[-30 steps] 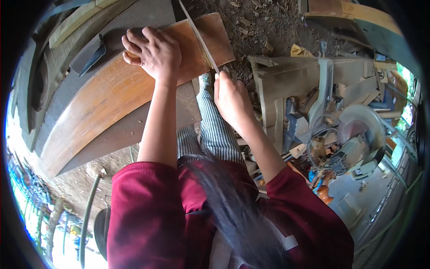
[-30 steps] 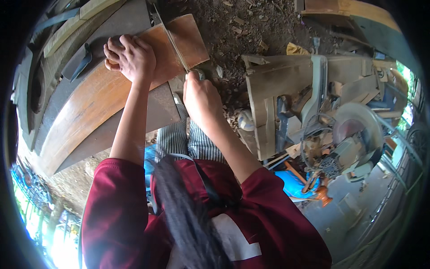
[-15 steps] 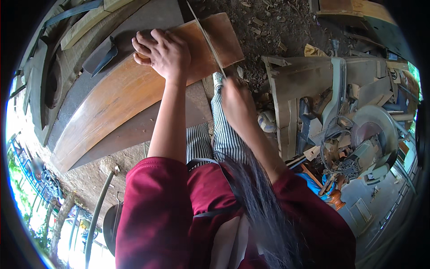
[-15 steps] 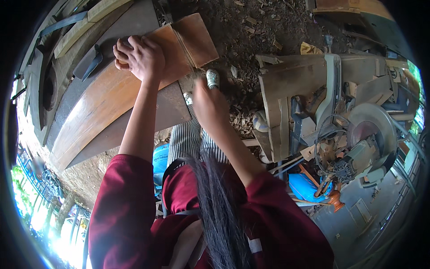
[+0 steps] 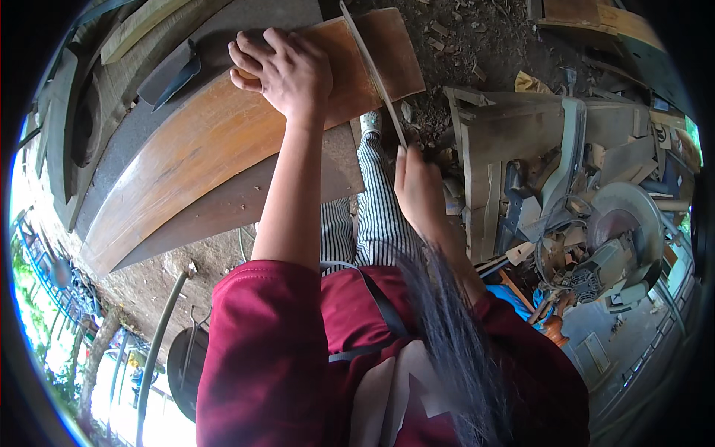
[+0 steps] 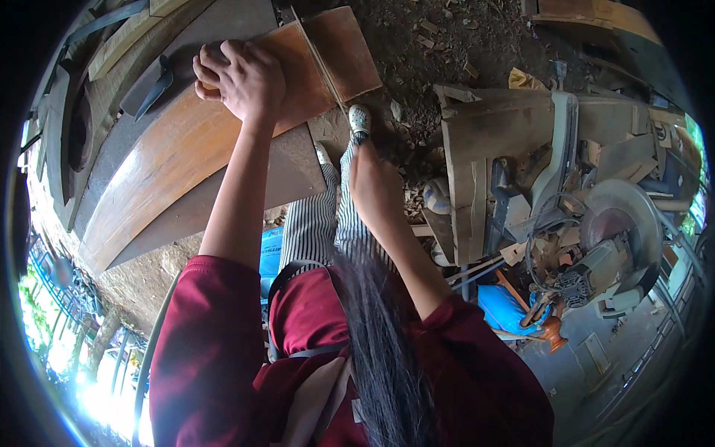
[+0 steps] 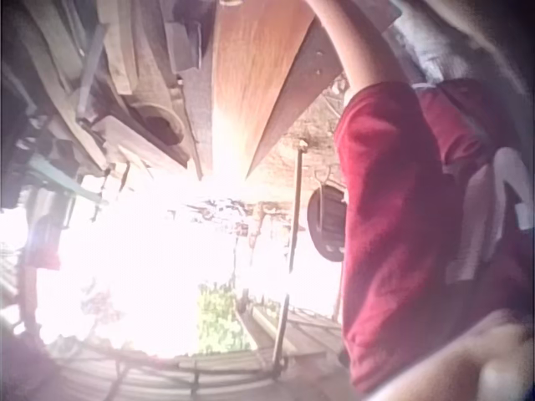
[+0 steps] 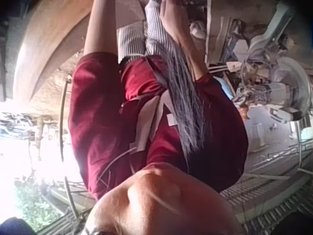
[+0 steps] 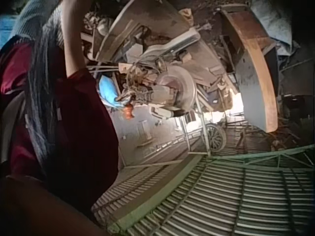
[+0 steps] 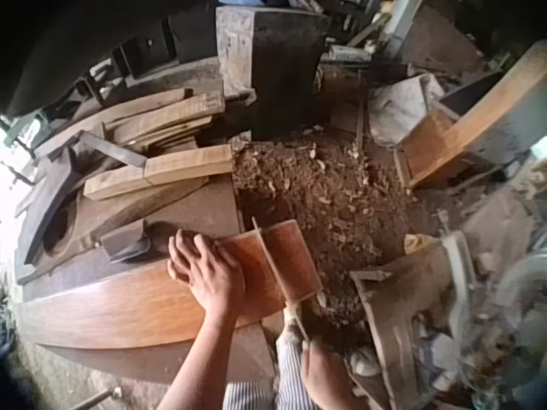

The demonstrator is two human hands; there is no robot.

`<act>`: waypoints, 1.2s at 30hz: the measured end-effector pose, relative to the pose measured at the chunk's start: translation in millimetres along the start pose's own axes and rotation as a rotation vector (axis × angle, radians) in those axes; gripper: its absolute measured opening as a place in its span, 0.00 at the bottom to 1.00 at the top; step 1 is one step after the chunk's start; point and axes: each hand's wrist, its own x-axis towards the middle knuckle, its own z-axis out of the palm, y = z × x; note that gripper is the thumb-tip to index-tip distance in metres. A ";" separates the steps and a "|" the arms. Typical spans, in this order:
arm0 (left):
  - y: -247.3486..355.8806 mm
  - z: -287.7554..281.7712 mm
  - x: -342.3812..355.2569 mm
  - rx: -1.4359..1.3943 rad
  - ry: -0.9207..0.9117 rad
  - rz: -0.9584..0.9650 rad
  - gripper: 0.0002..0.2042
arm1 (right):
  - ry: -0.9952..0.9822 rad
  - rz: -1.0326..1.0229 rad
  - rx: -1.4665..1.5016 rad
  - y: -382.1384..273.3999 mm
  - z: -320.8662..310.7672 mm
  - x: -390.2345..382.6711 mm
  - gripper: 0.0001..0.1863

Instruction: Manual sawing and chiseling of a wooden board at a workbench in a workshop.

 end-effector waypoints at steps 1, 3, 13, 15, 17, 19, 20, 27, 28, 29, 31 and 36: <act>1.1 0.2 0.1 0.000 -0.002 -0.002 0.13 | 0.021 0.026 0.008 4.0 2.0 -5.4 0.12; 2.9 1.3 0.6 0.006 0.015 0.017 0.13 | 0.038 0.051 0.015 9.5 5.7 -8.1 0.13; -4.6 9.7 0.7 0.049 0.057 0.066 0.12 | 0.033 -0.053 0.048 20.6 15.4 -1.9 0.08; -5.7 11.5 0.6 0.096 0.058 0.078 0.12 | 0.050 -0.067 0.059 23.1 19.3 -1.5 0.08; -4.5 11.5 1.4 0.081 0.045 0.058 0.13 | 0.053 -0.071 0.053 25.6 20.2 -3.4 0.07; -5.1 11.8 1.6 0.051 0.060 0.063 0.13 | 0.074 -0.099 0.064 27.4 21.4 -4.1 0.08; -5.0 11.1 2.0 0.055 0.069 0.068 0.13 | 0.070 -0.099 0.066 29.0 22.9 -6.7 0.08; 16.8 -1.3 -0.8 0.126 0.103 0.021 0.13 | 0.056 -0.082 0.118 28.7 30.6 19.0 0.08; 14.3 -0.6 -0.2 0.134 0.101 0.017 0.13 | 0.160 -0.172 0.106 27.6 39.6 25.6 0.09; 10.8 1.5 2.0 0.154 0.132 0.035 0.13 | 0.235 -0.197 0.134 27.7 46.2 28.1 0.10; 7.3 3.5 3.0 0.176 0.158 0.049 0.12 | 0.241 -0.224 0.084 33.1 47.0 25.7 0.09; 9.9 0.1 1.6 0.112 0.103 0.024 0.13 | 0.321 -0.257 0.187 52.1 57.8 -0.6 0.10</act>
